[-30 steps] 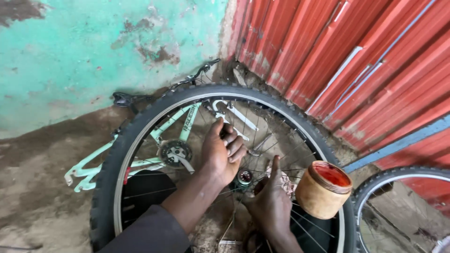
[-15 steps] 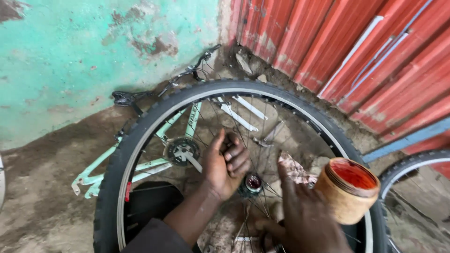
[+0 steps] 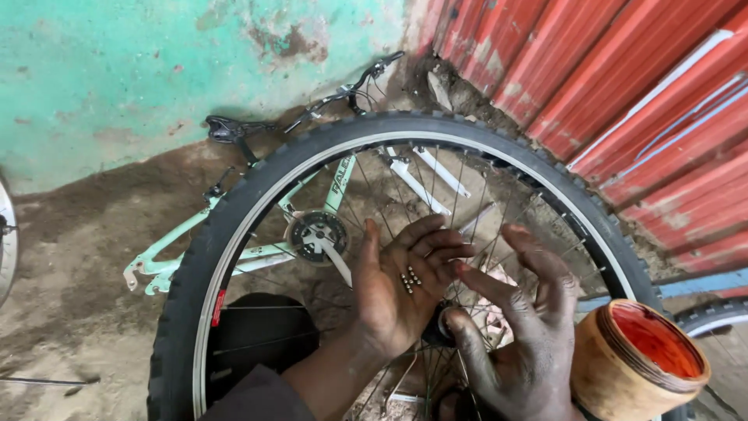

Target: The person applies red grease to the hub of a bicycle wheel using their fingers. They then place small metal ball bearings into the greased hub, arranging them by hand.

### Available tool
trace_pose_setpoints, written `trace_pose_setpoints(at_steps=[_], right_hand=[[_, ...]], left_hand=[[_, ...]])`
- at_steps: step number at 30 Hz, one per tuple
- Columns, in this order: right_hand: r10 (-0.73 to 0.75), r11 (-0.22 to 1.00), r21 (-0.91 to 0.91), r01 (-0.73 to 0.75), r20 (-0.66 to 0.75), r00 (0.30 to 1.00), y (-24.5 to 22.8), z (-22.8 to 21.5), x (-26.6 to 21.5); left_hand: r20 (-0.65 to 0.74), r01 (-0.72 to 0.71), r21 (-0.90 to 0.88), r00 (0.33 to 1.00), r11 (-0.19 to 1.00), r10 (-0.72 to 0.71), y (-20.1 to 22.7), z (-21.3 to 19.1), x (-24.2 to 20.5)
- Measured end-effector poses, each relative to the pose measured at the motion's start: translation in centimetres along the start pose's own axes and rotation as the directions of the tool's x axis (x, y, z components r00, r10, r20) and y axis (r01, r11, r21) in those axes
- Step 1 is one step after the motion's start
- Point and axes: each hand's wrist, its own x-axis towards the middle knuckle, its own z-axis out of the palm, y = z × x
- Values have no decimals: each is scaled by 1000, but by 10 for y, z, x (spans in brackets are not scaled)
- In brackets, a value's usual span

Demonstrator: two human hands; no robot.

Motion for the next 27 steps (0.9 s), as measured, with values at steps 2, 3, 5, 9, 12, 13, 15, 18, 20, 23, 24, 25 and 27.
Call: trace_pose_setpoints(at_steps=[2,3,5,9,12,13,15,18,20,23,24,25,27], right_hand=[[-41,994,-94,48,75,996,-1,-1,4],[-43,995,-91,50,80,996,3,0,2],[-33,986,-155,58,154,988,10,4,0],[-36,983,-169,72,206,978,18,13,-6],[-23,980,-184,75,268,963,15,17,-7],[-35,977,-192,88,262,964,17,19,-7],[-43,975,-200,98,264,964,17,19,-10],[-41,976,-192,100,289,956,18,23,-11],[-33,977,-191,94,301,953,21,23,-12],[-12,977,-199,75,299,954,23,23,-15],[-14,977,-200,77,297,955,20,20,-13],[-3,982,-180,59,293,956,17,18,-11],[13,986,-162,36,292,956,13,15,-13]], left_hand=[[191,128,-55,975,990,-115,6,-2,3],[189,122,-58,976,991,-110,8,0,2],[141,155,17,978,988,-155,14,3,4],[160,196,-24,969,980,-190,12,-5,4],[169,209,-16,964,978,-204,16,-7,4],[165,216,-34,964,976,-207,18,-6,4],[155,222,-60,965,973,-210,17,-5,1],[188,236,-119,959,964,-212,16,-9,2],[176,221,-83,963,972,-204,14,-10,2],[161,221,-113,966,969,-202,12,-10,1],[165,221,-111,966,969,-202,12,-7,1],[160,215,-97,967,972,-199,12,-3,1],[151,213,-86,968,973,-198,11,-1,-2]])
